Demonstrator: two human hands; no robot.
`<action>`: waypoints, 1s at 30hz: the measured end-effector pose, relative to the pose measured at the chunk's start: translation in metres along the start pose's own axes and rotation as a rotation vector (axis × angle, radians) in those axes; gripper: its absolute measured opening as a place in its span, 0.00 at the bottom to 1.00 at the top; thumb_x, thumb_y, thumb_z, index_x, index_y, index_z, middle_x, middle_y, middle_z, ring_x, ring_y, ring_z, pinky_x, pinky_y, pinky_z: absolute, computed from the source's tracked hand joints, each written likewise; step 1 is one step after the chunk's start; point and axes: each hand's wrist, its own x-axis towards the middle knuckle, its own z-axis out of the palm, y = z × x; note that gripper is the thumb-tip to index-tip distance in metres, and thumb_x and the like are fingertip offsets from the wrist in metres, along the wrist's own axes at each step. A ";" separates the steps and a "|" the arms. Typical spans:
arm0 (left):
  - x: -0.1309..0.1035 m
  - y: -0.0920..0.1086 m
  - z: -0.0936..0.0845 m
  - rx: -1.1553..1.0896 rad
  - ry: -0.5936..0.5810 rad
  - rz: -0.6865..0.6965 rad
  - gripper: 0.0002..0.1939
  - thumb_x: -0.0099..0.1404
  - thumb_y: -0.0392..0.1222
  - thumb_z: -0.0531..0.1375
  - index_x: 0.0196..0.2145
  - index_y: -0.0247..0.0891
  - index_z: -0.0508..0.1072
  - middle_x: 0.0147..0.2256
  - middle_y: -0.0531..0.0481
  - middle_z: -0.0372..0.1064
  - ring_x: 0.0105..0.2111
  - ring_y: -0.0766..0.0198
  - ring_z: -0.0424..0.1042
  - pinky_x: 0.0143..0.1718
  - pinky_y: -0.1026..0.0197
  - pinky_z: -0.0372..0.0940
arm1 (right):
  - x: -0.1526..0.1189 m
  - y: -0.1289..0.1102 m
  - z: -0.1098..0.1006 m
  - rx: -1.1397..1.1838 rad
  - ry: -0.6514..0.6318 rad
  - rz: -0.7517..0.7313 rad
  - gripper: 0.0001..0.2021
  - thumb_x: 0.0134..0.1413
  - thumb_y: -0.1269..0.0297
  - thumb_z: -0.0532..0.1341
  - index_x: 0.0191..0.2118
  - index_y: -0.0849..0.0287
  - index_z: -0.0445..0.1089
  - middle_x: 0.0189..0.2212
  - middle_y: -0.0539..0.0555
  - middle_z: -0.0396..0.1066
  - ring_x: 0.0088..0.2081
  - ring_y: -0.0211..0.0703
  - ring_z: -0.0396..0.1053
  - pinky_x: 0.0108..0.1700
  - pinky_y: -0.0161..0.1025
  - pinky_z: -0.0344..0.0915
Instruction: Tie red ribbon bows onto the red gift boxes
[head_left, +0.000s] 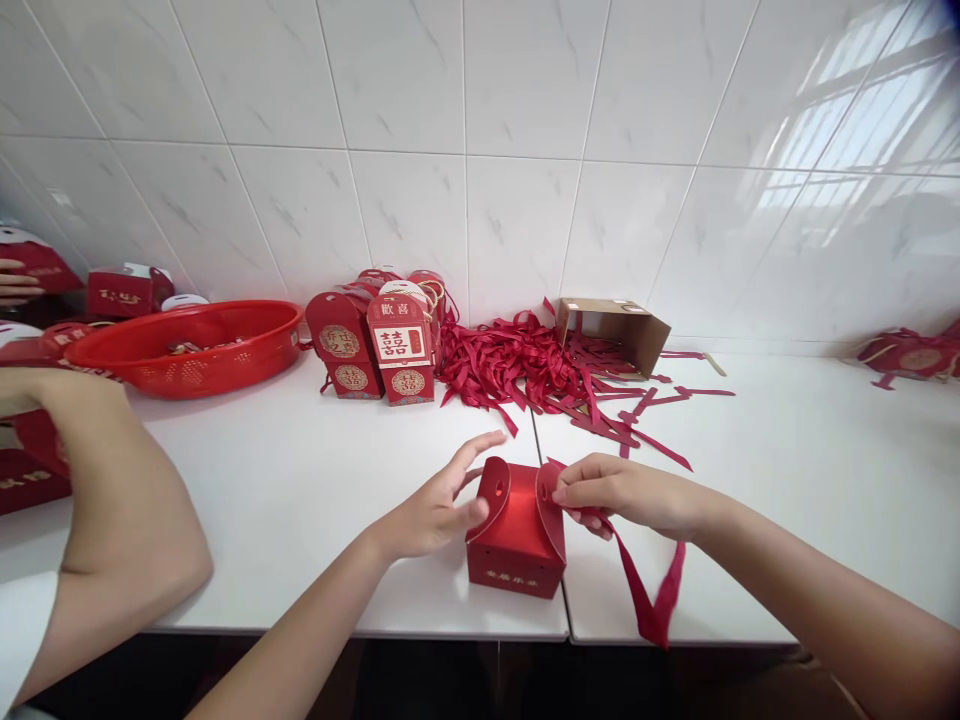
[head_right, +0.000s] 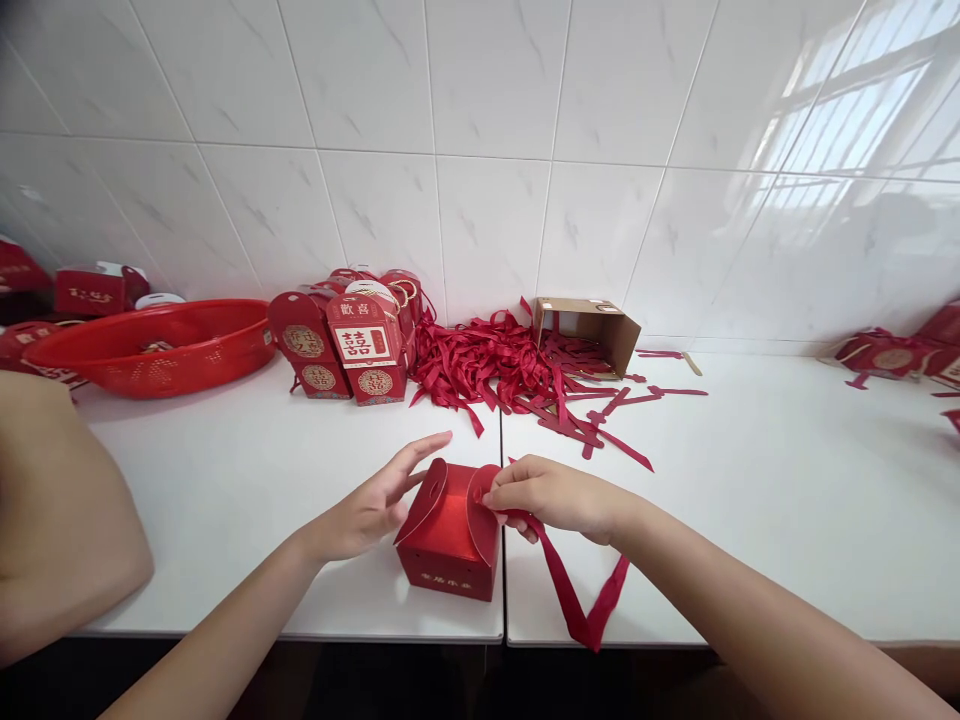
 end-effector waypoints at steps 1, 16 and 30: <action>0.002 0.005 0.000 0.028 0.026 -0.002 0.38 0.58 0.65 0.55 0.62 0.50 0.52 0.66 0.46 0.38 0.65 0.52 0.41 0.63 0.47 0.45 | 0.001 0.000 -0.001 -0.013 -0.002 -0.001 0.15 0.51 0.57 0.59 0.20 0.59 0.61 0.18 0.47 0.57 0.22 0.35 0.55 0.27 0.36 0.55; 0.027 0.043 0.026 0.357 0.131 -0.020 0.05 0.62 0.37 0.54 0.30 0.41 0.69 0.55 0.45 0.61 0.58 0.53 0.58 0.58 0.47 0.55 | 0.011 -0.004 0.003 -0.165 0.041 0.010 0.14 0.52 0.62 0.55 0.18 0.59 0.58 0.17 0.45 0.54 0.20 0.33 0.52 0.25 0.35 0.51; 0.023 0.041 0.028 0.411 0.119 0.040 0.08 0.60 0.33 0.54 0.33 0.41 0.72 0.54 0.46 0.62 0.57 0.56 0.58 0.57 0.52 0.56 | 0.012 -0.008 0.004 -0.195 0.091 0.078 0.15 0.51 0.62 0.57 0.17 0.61 0.62 0.16 0.47 0.61 0.21 0.33 0.58 0.27 0.34 0.57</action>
